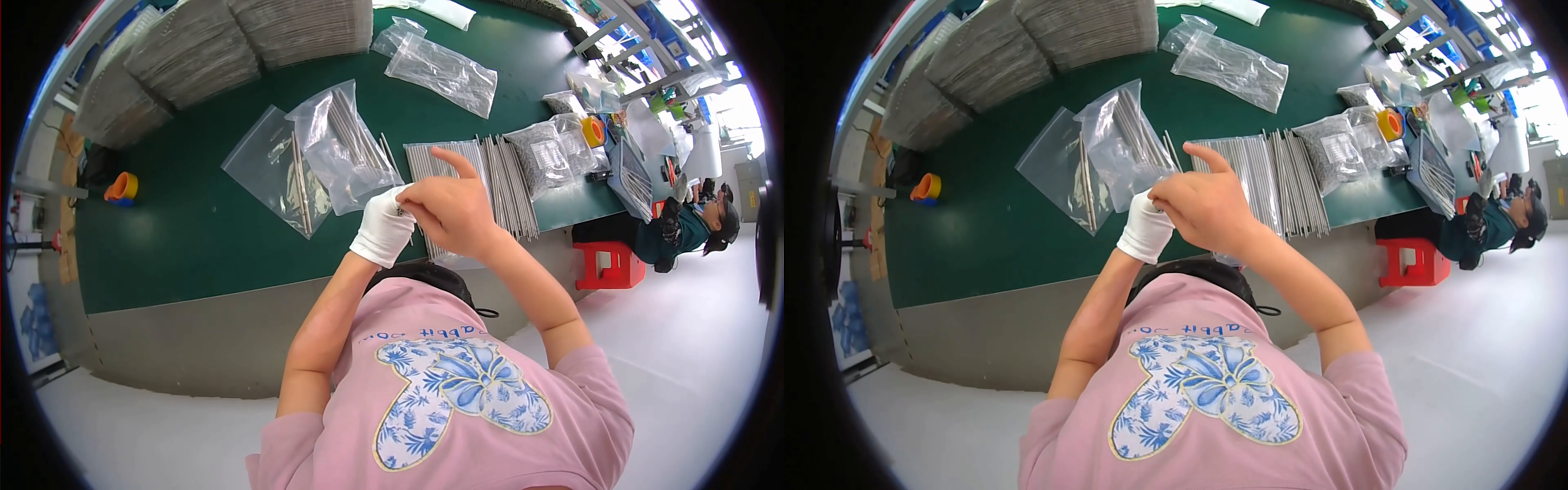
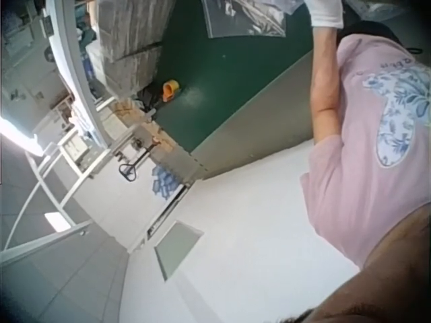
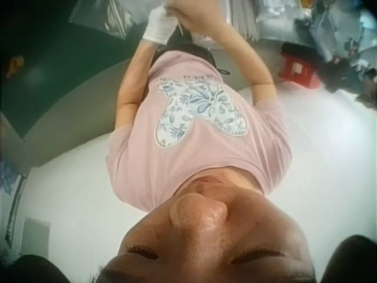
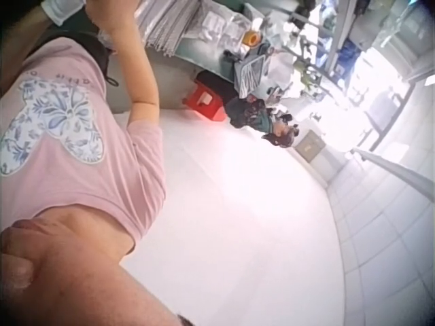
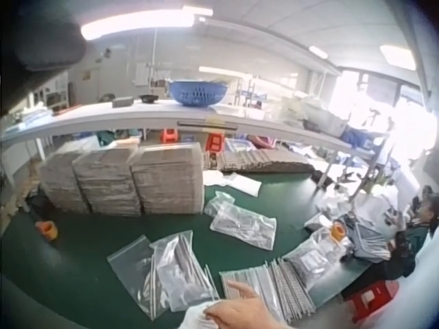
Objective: Sorting thin metal rods and placing them into plastic bags on a manufacturing line.
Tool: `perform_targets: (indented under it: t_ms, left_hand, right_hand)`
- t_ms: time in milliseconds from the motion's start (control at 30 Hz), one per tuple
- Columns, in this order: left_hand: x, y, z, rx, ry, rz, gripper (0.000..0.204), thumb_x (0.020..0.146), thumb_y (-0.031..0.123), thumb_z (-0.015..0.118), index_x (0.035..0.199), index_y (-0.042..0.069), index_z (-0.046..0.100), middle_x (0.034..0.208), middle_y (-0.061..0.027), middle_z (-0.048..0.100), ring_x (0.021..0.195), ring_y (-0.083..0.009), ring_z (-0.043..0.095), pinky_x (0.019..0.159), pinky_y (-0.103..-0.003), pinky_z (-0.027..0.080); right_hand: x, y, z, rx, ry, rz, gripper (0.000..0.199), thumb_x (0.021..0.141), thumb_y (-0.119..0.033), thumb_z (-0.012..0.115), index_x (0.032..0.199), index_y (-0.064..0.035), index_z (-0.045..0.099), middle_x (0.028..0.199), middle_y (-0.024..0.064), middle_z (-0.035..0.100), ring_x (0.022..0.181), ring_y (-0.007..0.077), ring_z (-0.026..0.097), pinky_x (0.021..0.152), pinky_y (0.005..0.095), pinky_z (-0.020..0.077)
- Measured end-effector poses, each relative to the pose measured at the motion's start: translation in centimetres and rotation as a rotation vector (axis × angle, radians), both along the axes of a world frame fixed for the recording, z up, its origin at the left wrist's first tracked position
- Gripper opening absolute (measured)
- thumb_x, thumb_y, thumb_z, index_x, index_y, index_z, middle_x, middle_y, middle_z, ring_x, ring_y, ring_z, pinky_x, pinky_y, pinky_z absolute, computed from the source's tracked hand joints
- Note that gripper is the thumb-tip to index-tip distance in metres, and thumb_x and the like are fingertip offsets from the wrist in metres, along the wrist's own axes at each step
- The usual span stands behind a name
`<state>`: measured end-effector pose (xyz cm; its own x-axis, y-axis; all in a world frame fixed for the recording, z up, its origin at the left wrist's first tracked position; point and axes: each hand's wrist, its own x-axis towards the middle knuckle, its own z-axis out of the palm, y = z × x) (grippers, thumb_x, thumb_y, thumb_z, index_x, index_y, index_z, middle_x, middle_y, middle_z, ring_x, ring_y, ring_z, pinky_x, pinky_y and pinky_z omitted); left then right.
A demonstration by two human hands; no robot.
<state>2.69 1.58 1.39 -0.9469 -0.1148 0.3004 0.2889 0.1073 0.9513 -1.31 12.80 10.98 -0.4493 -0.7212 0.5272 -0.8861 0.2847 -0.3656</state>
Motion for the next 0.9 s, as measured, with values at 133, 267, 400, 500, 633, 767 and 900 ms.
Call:
perform_targets:
  t_ms: [133, 267, 400, 500, 633, 767, 900]
  left_hand:
    - [0.1, 0.1, -0.2, -0.042, 0.013, -0.041, 0.010, 0.077, 0.004, 0.052, 0.084, 0.005, 0.058, 0.071, -0.0121, 0.060, 0.066, -0.0277, 0.059, 0.058, -0.031, 0.045]
    - [0.2, 0.5, -0.7, -0.038, -0.020, 0.025, 0.009, 0.076, 0.004, 0.052, 0.084, 0.005, 0.058, 0.070, -0.0139, 0.059, 0.065, -0.0308, 0.057, 0.057, -0.032, 0.045]
    - [0.0, 0.5, -0.7, -0.009, -0.016, 0.001, 0.008, 0.076, 0.004, 0.052, 0.083, 0.005, 0.057, 0.069, -0.0142, 0.058, 0.064, -0.0312, 0.057, 0.056, -0.032, 0.045]
    - [0.0, 0.3, -0.9, -0.060, -0.020, -0.006, 0.008, 0.077, 0.004, 0.052, 0.083, 0.005, 0.057, 0.069, -0.0130, 0.058, 0.063, -0.0296, 0.057, 0.056, -0.030, 0.045]
    - [0.2, 0.3, -0.2, -0.012, -0.005, -0.022, 0.008, 0.077, 0.004, 0.053, 0.083, 0.006, 0.058, 0.071, -0.0116, 0.059, 0.064, -0.0275, 0.058, 0.057, -0.029, 0.045]
    - [0.1, 0.2, 0.0, -0.022, 0.009, -0.035, 0.012, 0.077, 0.005, 0.053, 0.087, 0.007, 0.059, 0.074, -0.0107, 0.060, 0.066, -0.0259, 0.059, 0.060, -0.029, 0.046]
    - [0.1, 0.0, 0.0, -0.001, -0.009, -0.064, 0.016, 0.077, 0.006, 0.054, 0.091, 0.007, 0.060, 0.076, -0.0105, 0.061, 0.068, -0.0259, 0.059, 0.061, -0.029, 0.046]
  right_hand:
    - [0.3, 0.1, 0.3, 0.050, 0.117, -0.008, 0.008, 0.069, -0.006, 0.059, 0.075, -0.0093, 0.056, 0.063, 0.0012, 0.058, 0.060, 0.0174, 0.057, 0.089, 0.0394, 0.0368]
    - [-0.1, -0.1, 0.5, -0.066, -0.078, -0.071, 0.007, 0.070, -0.005, 0.059, 0.075, -0.0088, 0.055, 0.063, 0.0017, 0.058, 0.059, 0.0179, 0.057, 0.088, 0.0393, 0.0367]
    - [0.0, 0.2, 0.2, -0.036, -0.072, -0.008, 0.008, 0.069, -0.004, 0.060, 0.075, -0.0085, 0.056, 0.065, 0.0023, 0.059, 0.059, 0.0185, 0.056, 0.088, 0.0393, 0.0367]
    - [0.2, 0.2, -0.1, -0.049, -0.071, -0.023, 0.008, 0.069, -0.005, 0.060, 0.075, -0.0085, 0.056, 0.064, 0.0024, 0.059, 0.058, 0.0185, 0.056, 0.088, 0.0393, 0.0366]
    - [0.2, 0.3, -0.1, -0.034, -0.058, -0.015, 0.007, 0.069, -0.005, 0.060, 0.074, -0.0088, 0.056, 0.063, 0.0025, 0.058, 0.057, 0.0180, 0.056, 0.088, 0.0392, 0.0366]
    - [0.2, 0.4, 0.2, -0.044, -0.051, -0.010, 0.007, 0.068, -0.005, 0.061, 0.072, -0.0090, 0.056, 0.062, 0.0023, 0.058, 0.057, 0.0176, 0.056, 0.088, 0.0390, 0.0364]
    - [0.2, 0.3, 0.2, -0.025, -0.017, 0.000, 0.007, 0.067, -0.006, 0.061, 0.071, -0.0094, 0.057, 0.060, 0.0017, 0.057, 0.058, 0.0172, 0.056, 0.089, 0.0388, 0.0358]
